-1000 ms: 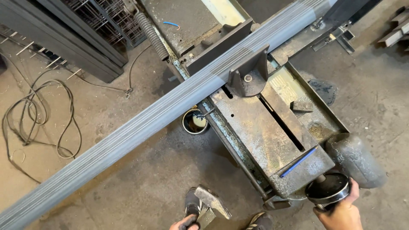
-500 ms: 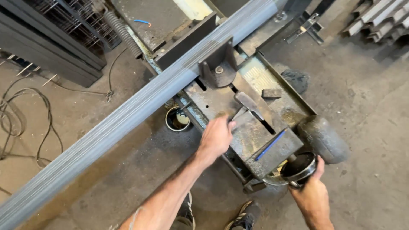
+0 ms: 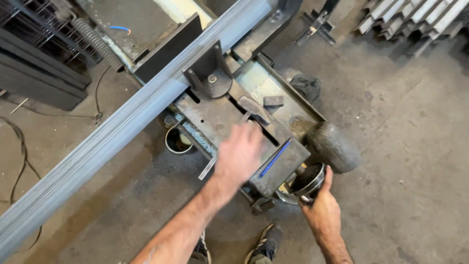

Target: Cutting several pieces of metal square tubing to length using a horizontal band saw.

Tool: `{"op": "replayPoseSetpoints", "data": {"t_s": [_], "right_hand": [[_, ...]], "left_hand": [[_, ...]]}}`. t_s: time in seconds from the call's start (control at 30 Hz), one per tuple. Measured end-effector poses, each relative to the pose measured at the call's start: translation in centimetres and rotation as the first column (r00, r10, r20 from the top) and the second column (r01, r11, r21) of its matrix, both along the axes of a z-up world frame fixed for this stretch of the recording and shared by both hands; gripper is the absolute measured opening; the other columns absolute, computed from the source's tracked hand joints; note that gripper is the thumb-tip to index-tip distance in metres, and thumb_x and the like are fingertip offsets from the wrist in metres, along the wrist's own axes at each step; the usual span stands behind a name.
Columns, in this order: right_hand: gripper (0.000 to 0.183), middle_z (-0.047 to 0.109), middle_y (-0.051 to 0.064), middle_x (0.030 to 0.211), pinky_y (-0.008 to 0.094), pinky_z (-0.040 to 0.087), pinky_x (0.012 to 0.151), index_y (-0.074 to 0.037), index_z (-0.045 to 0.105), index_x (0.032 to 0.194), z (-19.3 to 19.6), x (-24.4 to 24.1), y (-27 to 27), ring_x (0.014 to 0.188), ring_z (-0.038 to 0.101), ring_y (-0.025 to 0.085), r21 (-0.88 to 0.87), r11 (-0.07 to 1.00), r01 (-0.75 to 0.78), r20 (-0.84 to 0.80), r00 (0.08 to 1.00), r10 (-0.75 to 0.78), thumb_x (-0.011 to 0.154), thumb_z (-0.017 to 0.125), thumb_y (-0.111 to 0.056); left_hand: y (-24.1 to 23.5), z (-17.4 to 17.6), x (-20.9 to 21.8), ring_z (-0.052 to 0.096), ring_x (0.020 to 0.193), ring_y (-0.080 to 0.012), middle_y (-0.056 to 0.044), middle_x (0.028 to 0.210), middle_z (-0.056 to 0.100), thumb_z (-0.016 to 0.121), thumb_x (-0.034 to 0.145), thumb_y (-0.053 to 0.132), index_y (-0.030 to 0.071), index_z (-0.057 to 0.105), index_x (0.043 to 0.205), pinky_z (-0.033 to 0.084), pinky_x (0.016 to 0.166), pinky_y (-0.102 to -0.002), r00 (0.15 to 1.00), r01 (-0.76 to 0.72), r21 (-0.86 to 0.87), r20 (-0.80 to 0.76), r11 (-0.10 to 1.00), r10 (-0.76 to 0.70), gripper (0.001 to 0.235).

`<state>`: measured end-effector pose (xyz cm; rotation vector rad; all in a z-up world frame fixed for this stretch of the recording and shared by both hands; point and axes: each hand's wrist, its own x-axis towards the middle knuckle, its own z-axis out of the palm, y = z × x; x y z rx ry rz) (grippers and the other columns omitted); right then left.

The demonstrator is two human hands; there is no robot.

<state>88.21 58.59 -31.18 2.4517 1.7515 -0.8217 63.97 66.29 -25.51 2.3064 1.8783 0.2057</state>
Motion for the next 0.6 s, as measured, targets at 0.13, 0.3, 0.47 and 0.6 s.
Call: {"op": "replayPoseSetpoints", "data": {"t_s": [0.13,0.3,0.47,0.6], "right_hand": [[0.119,0.072,0.026,0.098,0.053,0.057,0.081,-0.008,0.001,0.162,-0.2,0.1,-0.7,0.09,0.071,0.046,0.045,0.999,-0.017,-0.007,1.0,0.017,0.075,0.081,-0.023],[0.047,0.075,0.023,0.093,0.049,0.059,0.084,-0.003,0.059,0.115,-4.8,1.6,-3.9,0.09,0.074,0.041,-0.1,0.988,-0.117,0.08,0.989,0.125,0.08,0.075,-0.03],[0.039,0.075,0.024,0.09,0.049,0.06,0.084,-0.002,0.076,0.088,-6.4,2.0,-4.1,0.091,0.074,0.041,-0.215,0.971,-0.101,0.004,0.995,0.104,0.081,0.072,-0.04],[0.038,0.075,0.024,0.097,0.052,0.058,0.087,-0.007,0.077,0.096,-9.2,4.7,-2.5,0.1,0.071,0.044,-0.272,0.956,-0.108,-0.039,0.994,0.101,0.084,0.067,-0.042]], "left_hand": [[-3.6,-4.8,7.5,0.063,0.117,-0.0302,-0.019,0.126,0.065,0.066,0.101,0.031,-0.002,0.058,0.14,0.057,0.094,-0.04,0.861,0.323,0.134,0.369,0.937,-0.35,0.051],[-3.8,-9.0,16.0,0.056,0.132,-0.0414,-0.028,0.139,0.058,0.064,0.093,0.023,-0.001,0.057,0.137,0.047,0.11,-0.051,0.792,0.292,0.158,0.513,0.944,-0.33,0.051],[-4.0,-10.6,17.8,0.057,0.138,-0.038,-0.024,0.144,0.058,0.061,0.091,0.005,0.003,0.062,0.137,0.051,0.111,-0.044,0.825,0.216,0.033,0.528,0.976,-0.2,0.046],[-1.2,-10.5,19.5,0.063,0.126,-0.036,-0.022,0.132,0.064,0.062,0.095,0.011,0.003,0.071,0.117,0.055,0.101,-0.045,0.894,0.195,-0.089,0.426,0.977,-0.14,0.025]]}}
